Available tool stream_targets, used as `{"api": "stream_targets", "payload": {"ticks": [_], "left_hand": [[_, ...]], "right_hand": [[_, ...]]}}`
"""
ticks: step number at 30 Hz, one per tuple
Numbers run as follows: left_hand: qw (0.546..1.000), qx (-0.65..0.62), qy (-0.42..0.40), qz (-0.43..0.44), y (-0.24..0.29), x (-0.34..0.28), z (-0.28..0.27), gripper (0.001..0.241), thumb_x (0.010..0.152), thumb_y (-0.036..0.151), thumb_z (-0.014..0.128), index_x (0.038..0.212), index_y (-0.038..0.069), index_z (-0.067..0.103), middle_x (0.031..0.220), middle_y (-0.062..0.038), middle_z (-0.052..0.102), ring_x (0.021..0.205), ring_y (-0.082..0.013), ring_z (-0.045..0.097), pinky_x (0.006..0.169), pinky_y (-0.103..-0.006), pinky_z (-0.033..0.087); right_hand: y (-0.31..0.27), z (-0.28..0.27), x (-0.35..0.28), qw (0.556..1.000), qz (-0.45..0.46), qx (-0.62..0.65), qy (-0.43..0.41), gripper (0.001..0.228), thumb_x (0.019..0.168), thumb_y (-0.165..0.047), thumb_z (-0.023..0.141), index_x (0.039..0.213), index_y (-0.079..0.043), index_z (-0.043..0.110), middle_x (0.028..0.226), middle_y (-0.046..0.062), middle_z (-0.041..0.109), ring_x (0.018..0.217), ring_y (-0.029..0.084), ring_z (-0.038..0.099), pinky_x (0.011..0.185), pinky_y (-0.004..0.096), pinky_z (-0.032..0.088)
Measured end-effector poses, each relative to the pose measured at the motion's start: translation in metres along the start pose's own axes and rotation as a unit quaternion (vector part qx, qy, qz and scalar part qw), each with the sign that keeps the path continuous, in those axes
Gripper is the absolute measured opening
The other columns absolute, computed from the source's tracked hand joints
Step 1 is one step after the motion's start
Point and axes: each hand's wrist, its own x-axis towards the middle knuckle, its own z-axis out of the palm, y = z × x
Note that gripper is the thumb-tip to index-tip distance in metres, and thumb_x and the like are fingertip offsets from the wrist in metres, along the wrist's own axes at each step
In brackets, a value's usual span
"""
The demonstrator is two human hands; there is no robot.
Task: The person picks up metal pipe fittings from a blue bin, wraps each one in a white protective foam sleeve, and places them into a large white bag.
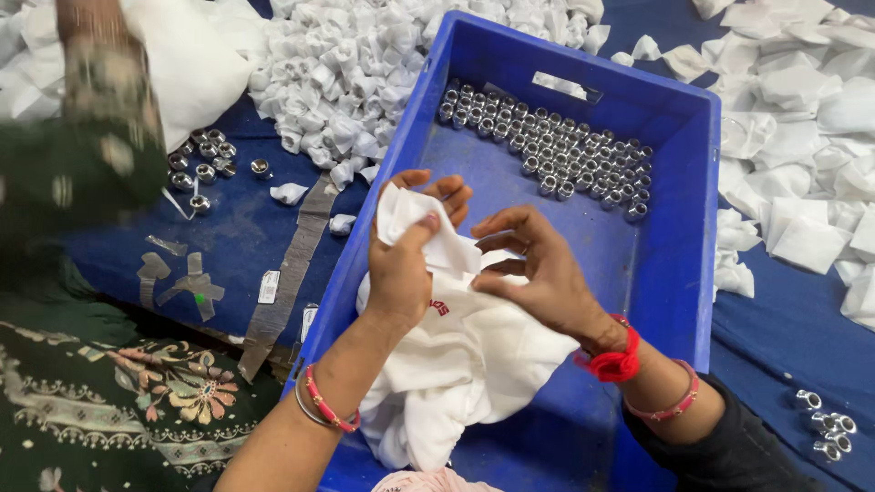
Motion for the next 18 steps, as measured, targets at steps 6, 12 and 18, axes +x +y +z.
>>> {"api": "stream_targets", "payload": {"ticks": [6, 12, 18], "left_hand": [[0.995, 0.082, -0.052, 0.003, -0.006, -0.004, 0.002, 0.036, 0.095, 0.006, 0.068, 0.127, 0.003, 0.053, 0.118, -0.019, 0.070, 0.109, -0.0270, 0.071, 0.090, -0.0387, 0.061], [0.974, 0.227, 0.016, 0.012, -0.013, 0.001, -0.017, 0.031, 0.098, 0.034, 0.070, 0.109, 0.006, 0.065, 0.079, 0.001, 0.061, 0.061, -0.0064, 0.057, 0.048, -0.0223, 0.046], [0.965, 0.246, -0.080, 0.036, 0.005, 0.013, -0.024, 0.035, 0.099, 0.036, 0.073, 0.112, 0.005, 0.063, 0.071, 0.004, 0.048, 0.053, -0.0052, 0.037, 0.047, -0.0219, 0.030]], "right_hand": [[0.008, 0.001, -0.002, 0.992, -0.012, -0.110, 0.052, 0.015, 0.095, -0.010, 0.071, 0.105, -0.001, 0.064, 0.103, 0.006, 0.072, 0.086, 0.014, 0.072, 0.073, 0.026, 0.061], [0.026, -0.019, 0.005, 0.991, -0.014, 0.050, 0.120, 0.019, 0.109, -0.022, 0.056, 0.106, -0.003, 0.056, 0.096, 0.004, 0.063, 0.081, 0.011, 0.065, 0.070, 0.027, 0.059], [0.029, -0.029, 0.005, 0.986, -0.080, 0.064, 0.135, 0.036, 0.114, -0.042, 0.045, 0.106, -0.007, 0.050, 0.092, 0.002, 0.062, 0.080, 0.012, 0.064, 0.073, 0.027, 0.056]]}}
